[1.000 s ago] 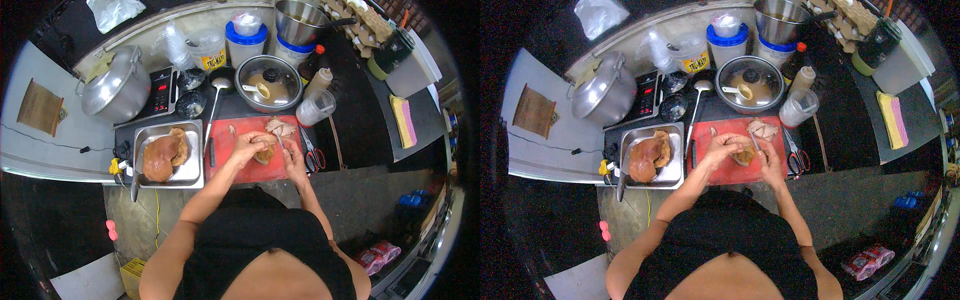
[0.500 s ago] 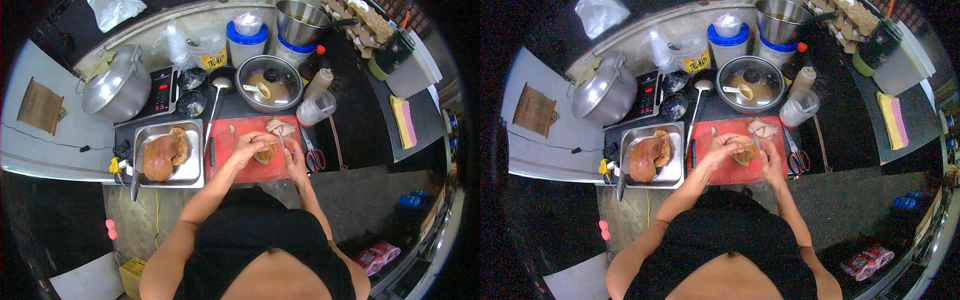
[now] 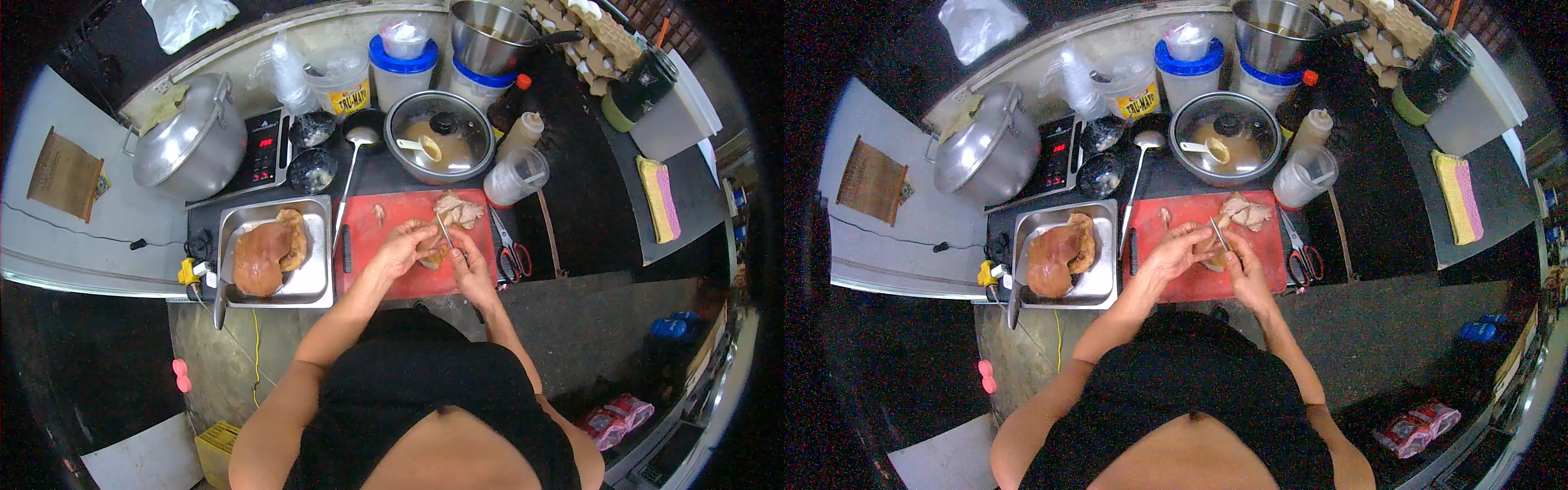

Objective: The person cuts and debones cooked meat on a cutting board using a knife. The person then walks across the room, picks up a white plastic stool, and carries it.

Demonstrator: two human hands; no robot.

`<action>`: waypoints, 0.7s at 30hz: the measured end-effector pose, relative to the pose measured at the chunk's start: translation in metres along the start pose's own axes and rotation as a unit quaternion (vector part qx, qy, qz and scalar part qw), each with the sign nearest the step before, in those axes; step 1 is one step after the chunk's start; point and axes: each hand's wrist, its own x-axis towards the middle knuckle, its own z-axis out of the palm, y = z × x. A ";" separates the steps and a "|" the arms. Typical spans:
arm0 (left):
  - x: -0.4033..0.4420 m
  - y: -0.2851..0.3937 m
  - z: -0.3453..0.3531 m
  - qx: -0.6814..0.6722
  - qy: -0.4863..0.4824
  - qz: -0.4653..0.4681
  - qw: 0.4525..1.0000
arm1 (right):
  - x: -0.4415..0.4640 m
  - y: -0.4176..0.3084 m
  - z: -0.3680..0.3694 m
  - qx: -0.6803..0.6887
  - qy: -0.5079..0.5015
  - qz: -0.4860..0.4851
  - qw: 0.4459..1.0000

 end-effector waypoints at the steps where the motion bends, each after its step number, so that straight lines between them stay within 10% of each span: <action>1: 0.002 -0.001 -0.004 0.029 -0.006 0.002 1.000 | 0.000 -0.002 -0.001 0.006 -0.006 0.016 1.000; 11: -0.005 0.004 -0.001 0.030 -0.091 0.024 0.995 | -0.003 -0.016 -0.012 0.088 -0.020 0.140 0.986; 21: -0.004 0.006 -0.001 0.000 -0.140 0.033 0.990 | -0.014 -0.018 -0.019 0.026 0.002 0.032 0.999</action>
